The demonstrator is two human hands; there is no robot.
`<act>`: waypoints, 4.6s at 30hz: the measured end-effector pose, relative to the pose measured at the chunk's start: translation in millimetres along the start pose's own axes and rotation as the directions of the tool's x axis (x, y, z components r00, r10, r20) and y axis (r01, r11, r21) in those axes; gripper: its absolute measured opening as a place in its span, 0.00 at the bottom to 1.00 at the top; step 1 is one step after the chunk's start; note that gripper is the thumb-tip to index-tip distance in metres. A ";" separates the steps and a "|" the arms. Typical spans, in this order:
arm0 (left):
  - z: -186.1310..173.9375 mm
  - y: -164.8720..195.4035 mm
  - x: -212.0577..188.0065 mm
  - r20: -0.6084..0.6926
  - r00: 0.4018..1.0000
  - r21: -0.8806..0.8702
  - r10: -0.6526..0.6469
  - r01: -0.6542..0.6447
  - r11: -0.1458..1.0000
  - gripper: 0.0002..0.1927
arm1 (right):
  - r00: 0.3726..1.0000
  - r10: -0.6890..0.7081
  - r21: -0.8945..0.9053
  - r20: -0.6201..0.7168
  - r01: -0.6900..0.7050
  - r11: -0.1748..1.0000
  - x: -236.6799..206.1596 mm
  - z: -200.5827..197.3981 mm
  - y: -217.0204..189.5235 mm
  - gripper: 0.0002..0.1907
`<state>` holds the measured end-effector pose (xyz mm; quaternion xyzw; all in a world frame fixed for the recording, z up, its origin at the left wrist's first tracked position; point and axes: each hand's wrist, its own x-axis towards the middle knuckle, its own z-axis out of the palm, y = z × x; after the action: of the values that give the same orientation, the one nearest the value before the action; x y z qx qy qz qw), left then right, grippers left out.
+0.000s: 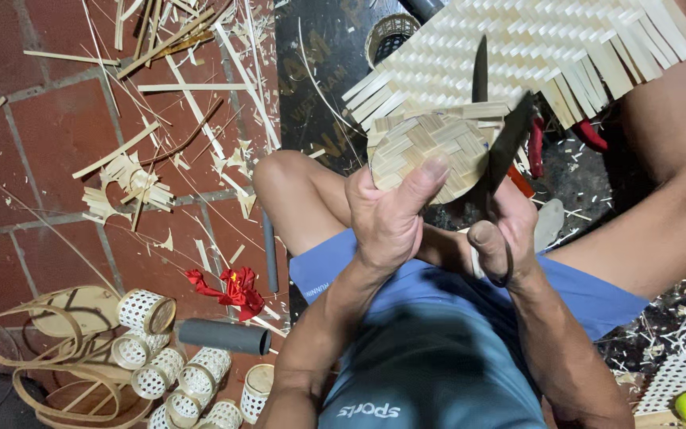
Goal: The person sits on the floor of a bamboo craft workshop. They fit thin bamboo strips into a small perforated basket form, bend a long bamboo strip, then hold a woven bamboo sheet and cut circular discs out of it with large scissors, trimming around a round piece.
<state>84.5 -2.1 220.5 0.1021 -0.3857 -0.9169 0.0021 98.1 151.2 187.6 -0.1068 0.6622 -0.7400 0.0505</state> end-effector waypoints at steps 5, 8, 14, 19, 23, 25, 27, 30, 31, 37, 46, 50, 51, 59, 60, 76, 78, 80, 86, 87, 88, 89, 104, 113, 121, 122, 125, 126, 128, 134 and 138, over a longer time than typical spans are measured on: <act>-4.2 10.7 -1.9 0.038 0.999 0.104 0.000 -0.004 0.995 0.13 | 0.996 0.086 -0.117 0.000 -0.085 0.989 0.9 -3.9 -2.9 0.54; -8.4 17.0 -1.9 0.072 0.996 0.153 -0.054 0.042 0.987 0.12 | 0.994 0.107 0.000 0.033 -0.107 0.994 0.1 -5.9 -0.4 0.54; -18.3 32.4 -3.0 0.110 0.982 0.311 -0.155 0.114 0.944 0.12 | 0.981 0.001 0.083 0.193 -0.018 0.996 -2.7 -20.5 3.9 0.50; -19.8 36.8 -5.9 0.070 0.964 0.292 -0.256 0.225 0.930 0.12 | 0.982 0.116 -0.143 0.147 -0.095 0.985 -5.1 -24.2 3.7 0.51; -22.1 40.4 -6.6 0.135 0.956 0.359 -0.259 0.197 0.912 0.12 | 0.971 0.026 -0.001 0.238 -0.027 1.000 -4.4 -29.1 0.6 0.47; -24.0 43.9 -6.0 0.140 0.952 0.373 -0.272 0.204 0.905 0.13 | 0.965 0.140 -0.154 0.221 -0.107 0.982 -4.5 -33.9 2.0 0.49; -24.3 45.8 -6.7 0.143 0.945 0.380 -0.295 0.222 0.898 0.13 | 0.954 0.214 -0.240 0.209 -0.162 0.957 -7.5 -38.7 6.5 0.50; -23.5 47.7 -8.3 0.169 0.928 0.363 -0.333 0.255 0.896 0.15 | 0.950 0.225 -0.282 0.216 -0.160 0.946 -15.2 -47.2 16.3 0.48; -23.6 48.2 -8.1 0.185 0.922 0.355 -0.341 0.261 0.898 0.16 | 0.952 0.206 -0.295 0.225 -0.135 0.946 -16.9 -50.3 19.6 0.45; -31.0 52.0 -3.3 0.237 0.897 0.363 -0.373 0.275 0.890 0.17 | 0.950 0.169 -0.339 0.262 -0.073 0.938 -16.3 -51.9 23.6 0.40; -40.5 58.1 0.6 0.288 0.869 0.489 -0.404 0.229 0.842 0.15 | 0.943 0.124 -0.226 0.308 -0.055 0.973 -2.0 -37.2 -4.0 0.45; -38.9 58.0 0.8 0.288 0.849 0.445 -0.443 0.291 0.847 0.16 | 0.939 0.136 -0.281 0.316 -0.044 0.959 -2.1 -36.2 -4.6 0.44; -38.2 57.2 0.2 0.299 0.853 0.448 -0.428 0.271 0.852 0.16 | 0.943 0.082 -0.222 0.324 -0.008 0.975 -2.7 -36.2 -3.9 0.43; -41.8 62.1 1.4 0.321 0.833 0.444 -0.451 0.289 0.848 0.16 | 0.916 0.167 -0.267 0.364 -0.069 0.961 -1.8 -43.7 -1.7 0.35; -42.0 62.1 1.5 0.331 0.832 0.435 -0.445 0.284 0.854 0.17 | 0.915 0.134 -0.243 0.381 -0.041 0.969 -1.7 -44.6 -2.2 0.35; -49.0 71.2 3.5 0.387 0.783 0.485 -0.486 0.275 0.830 0.19 | 0.877 0.065 -0.247 0.475 0.062 0.967 13.3 -49.3 -15.3 0.36; -49.6 73.0 4.3 0.374 0.773 0.509 -0.513 0.291 0.810 0.20 | 0.870 0.119 -0.279 0.478 0.022 0.960 15.3 -48.3 -17.1 0.36; -50.6 74.4 4.6 0.377 0.758 0.519 -0.531 0.302 0.800 0.19 | 0.869 0.062 -0.282 0.491 0.091 0.955 17.3 -48.1 -18.8 0.34; -55.5 77.1 8.6 0.439 0.720 0.558 -0.538 0.251 0.791 0.20 | 0.832 0.106 -0.297 0.545 0.073 0.952 23.5 -50.0 -23.1 0.29; -56.1 77.6 9.2 0.428 0.710 0.534 -0.560 0.301 0.790 0.20 | 0.832 0.125 -0.312 0.540 0.060 0.948 23.9 -49.9 -23.9 0.30; -56.5 78.2 9.8 0.422 0.697 0.510 -0.580 0.346 0.787 0.20 | 0.834 0.141 -0.328 0.533 0.050 0.943 24.2 -49.6 -24.6 0.30; -56.9 79.3 10.8 0.416 0.692 0.533 -0.590 0.340 0.775 0.19 | 0.838 0.151 -0.345 0.524 0.047 0.937 24.7 -49.1 -25.2 0.30; -53.7 95.6 16.5 0.334 0.648 0.754 -0.684 0.252 0.607 0.18 | 0.796 0.159 -0.359 0.585 0.079 0.930 30.8 -46.0 -35.0 0.23; -50.0 101.4 22.8 0.331 0.638 0.768 -0.695 0.246 0.592 0.18 | 0.799 0.260 -0.428 0.542 -0.004 0.904 37.2 -42.9 -37.7 0.23; -50.9 106.8 27.2 0.326 0.604 0.776 -0.727 0.267 0.571 0.19 | 0.764 0.347 -0.498 0.544 -0.039 0.866 24.1 -59.3 -21.4 0.29; -52.1 107.8 29.5 0.356 0.598 0.767 -0.718 0.252 0.590 0.19 | 0.734 0.400 -0.532 0.549 -0.062 0.844 23.6 -65.5 -16.7 0.33; -58.2 113.3 35.1 0.367 0.601 0.767 -0.710 0.236 0.596 0.18 | 0.672 0.253 -0.316 0.696 -0.029 0.948 27.5 -92.4 -5.3 0.45; -61.2 116.9 37.4 0.331 0.616 0.794 -0.714 0.227 0.564 0.18 | 0.654 0.285 -0.331 0.701 -0.055 0.942 27.9 -99.8 -2.5 0.48; -66.5 123.9 37.9 0.317 0.648 0.806 -0.692 0.200 0.556 0.19 | 0.609 0.360 -0.365 0.707 -0.123 0.923 23.3 -106.5 0.5 0.54; -63.9 112.4 30.3 0.358 0.559 0.775 -0.748 0.268 0.572 0.20 | 0.694 0.196 -0.384 0.693 0.126 0.915 19.4 -70.8 -3.8 0.49; -62.6 106.9 29.7 0.368 0.562 0.781 -0.741 0.246 0.574 0.21 | 0.748 0.129 -0.330 0.650 0.125 0.936 31.2 -37.1 -16.8 0.42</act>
<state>59.3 -124.0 248.0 -0.1258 -0.6019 -0.6477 -0.4498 60.6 182.4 203.4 -0.3688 0.7225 -0.5224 0.2628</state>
